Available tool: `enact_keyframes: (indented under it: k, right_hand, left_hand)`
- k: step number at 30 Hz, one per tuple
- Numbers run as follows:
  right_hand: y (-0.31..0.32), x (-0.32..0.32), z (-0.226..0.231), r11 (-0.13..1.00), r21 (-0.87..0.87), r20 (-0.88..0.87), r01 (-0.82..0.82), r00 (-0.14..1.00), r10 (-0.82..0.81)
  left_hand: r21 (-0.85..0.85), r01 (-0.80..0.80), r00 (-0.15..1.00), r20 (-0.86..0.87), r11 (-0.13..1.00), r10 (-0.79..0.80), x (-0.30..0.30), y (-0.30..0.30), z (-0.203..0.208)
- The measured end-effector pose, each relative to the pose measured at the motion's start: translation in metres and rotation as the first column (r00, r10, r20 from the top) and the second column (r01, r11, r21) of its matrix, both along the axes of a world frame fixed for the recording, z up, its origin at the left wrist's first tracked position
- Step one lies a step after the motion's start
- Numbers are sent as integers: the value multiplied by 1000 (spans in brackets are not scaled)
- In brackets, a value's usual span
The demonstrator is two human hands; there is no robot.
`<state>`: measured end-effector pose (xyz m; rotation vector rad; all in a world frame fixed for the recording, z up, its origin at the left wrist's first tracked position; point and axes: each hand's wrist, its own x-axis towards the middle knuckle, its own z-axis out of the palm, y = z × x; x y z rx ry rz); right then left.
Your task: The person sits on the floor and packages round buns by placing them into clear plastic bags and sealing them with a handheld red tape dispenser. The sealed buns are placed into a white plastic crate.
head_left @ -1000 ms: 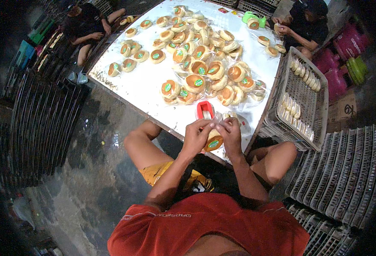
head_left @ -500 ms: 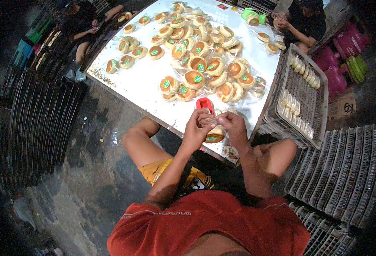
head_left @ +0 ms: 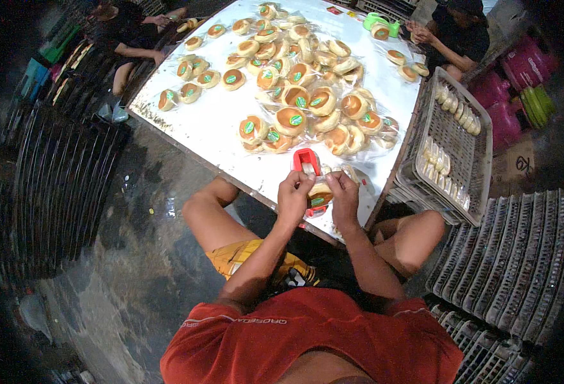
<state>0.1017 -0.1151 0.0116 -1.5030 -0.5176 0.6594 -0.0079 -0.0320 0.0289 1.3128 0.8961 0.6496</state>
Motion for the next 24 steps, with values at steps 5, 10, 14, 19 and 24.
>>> enact_keyframes:
  k: [5,10,14,19,24]
  right_hand:
    - [4,-20,-6,965,204,3,168,985,-172]
    - [-11,3,-32,989,-141,-75,43,996,-54]
    - [-33,-1,-84,866,-424,135,-265,927,349]
    - [-56,-14,-79,748,-590,87,-305,897,434]
    - [-78,0,-109,847,-463,153,-261,918,366]
  left_hand:
    - [-93,-204,965,151,975,217,6,-28,13]
    - [214,-363,930,146,907,338,-22,-18,1]
    - [195,-362,930,150,912,337,-34,0,-1]
    - [255,-350,937,97,901,336,-42,0,3]
    - [291,-258,966,59,921,252,-29,-1,-4]
